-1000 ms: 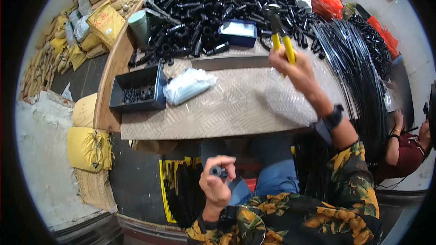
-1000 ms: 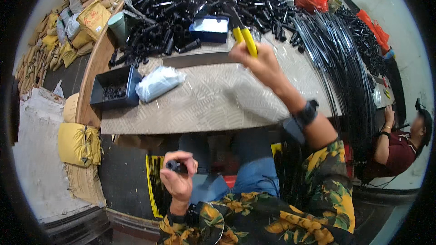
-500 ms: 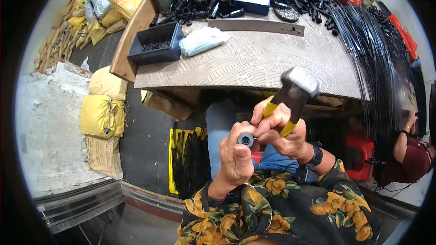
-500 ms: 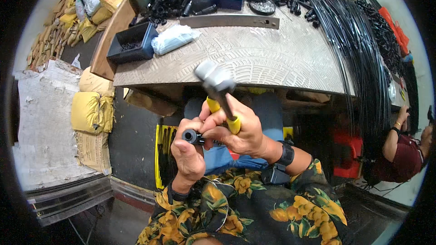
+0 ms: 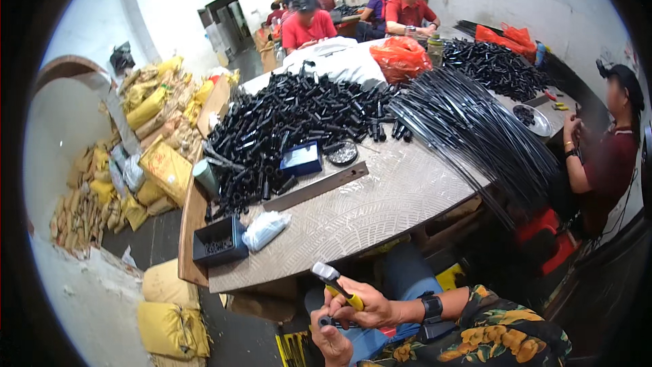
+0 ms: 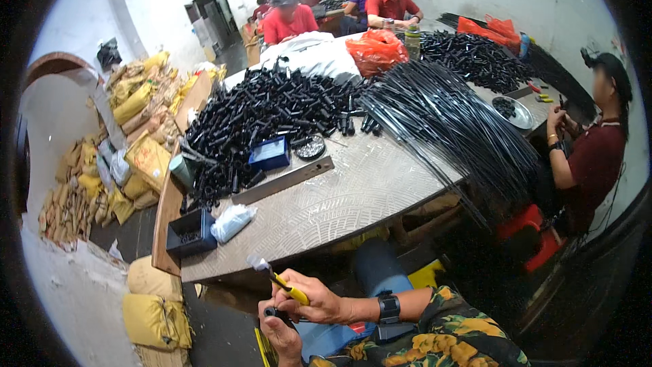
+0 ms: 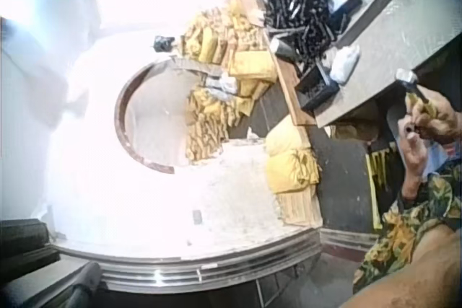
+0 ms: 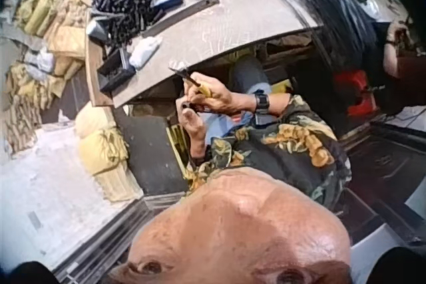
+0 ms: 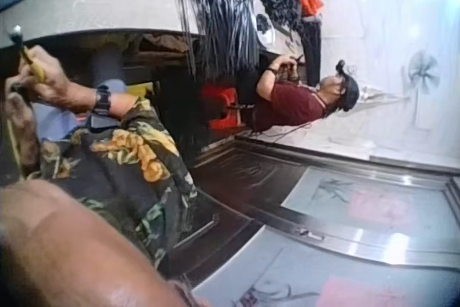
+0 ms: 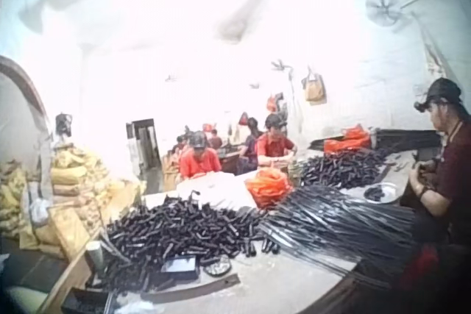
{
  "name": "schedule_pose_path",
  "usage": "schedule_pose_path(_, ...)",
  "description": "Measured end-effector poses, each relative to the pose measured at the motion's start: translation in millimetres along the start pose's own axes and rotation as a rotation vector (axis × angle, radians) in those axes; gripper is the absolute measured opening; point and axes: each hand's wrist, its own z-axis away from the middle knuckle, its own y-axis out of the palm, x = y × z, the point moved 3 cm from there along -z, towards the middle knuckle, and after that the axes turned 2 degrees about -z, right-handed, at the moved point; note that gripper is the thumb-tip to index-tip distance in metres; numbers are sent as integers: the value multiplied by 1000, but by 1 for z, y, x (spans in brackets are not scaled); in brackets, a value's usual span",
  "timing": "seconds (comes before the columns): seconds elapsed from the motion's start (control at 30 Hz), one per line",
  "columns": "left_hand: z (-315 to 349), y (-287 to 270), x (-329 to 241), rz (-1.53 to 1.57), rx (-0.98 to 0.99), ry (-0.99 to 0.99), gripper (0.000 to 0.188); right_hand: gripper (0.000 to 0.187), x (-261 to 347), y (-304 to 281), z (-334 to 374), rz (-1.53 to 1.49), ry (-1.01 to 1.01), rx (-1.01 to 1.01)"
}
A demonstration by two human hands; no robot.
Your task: Assembling and cutting umbrella ribs into a central hub using wire cutters.
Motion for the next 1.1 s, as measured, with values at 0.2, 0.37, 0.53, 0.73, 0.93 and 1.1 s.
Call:
schedule_pose_path(0.2,6,-5,8,-71,-10,-10,58,16,1,3,2,222,-205,-98)
schedule_pose_path(0.37,11,-5,17,-54,-11,-97,61,15,-3,9,8,211,-151,-142)
schedule_pose_path(0.53,5,-21,21,149,-27,-146,63,19,8,2,-8,372,-46,-33)
schedule_pose_path(0.73,-10,-40,21,296,-40,-72,59,22,44,-47,-10,1354,-304,455)
schedule_pose_path(0.93,-10,-42,24,133,1,-108,64,18,25,-30,-20,1415,-221,639)
schedule_pose_path(1.1,-6,-43,24,169,58,-135,64,39,30,-25,-27,1570,-164,666)
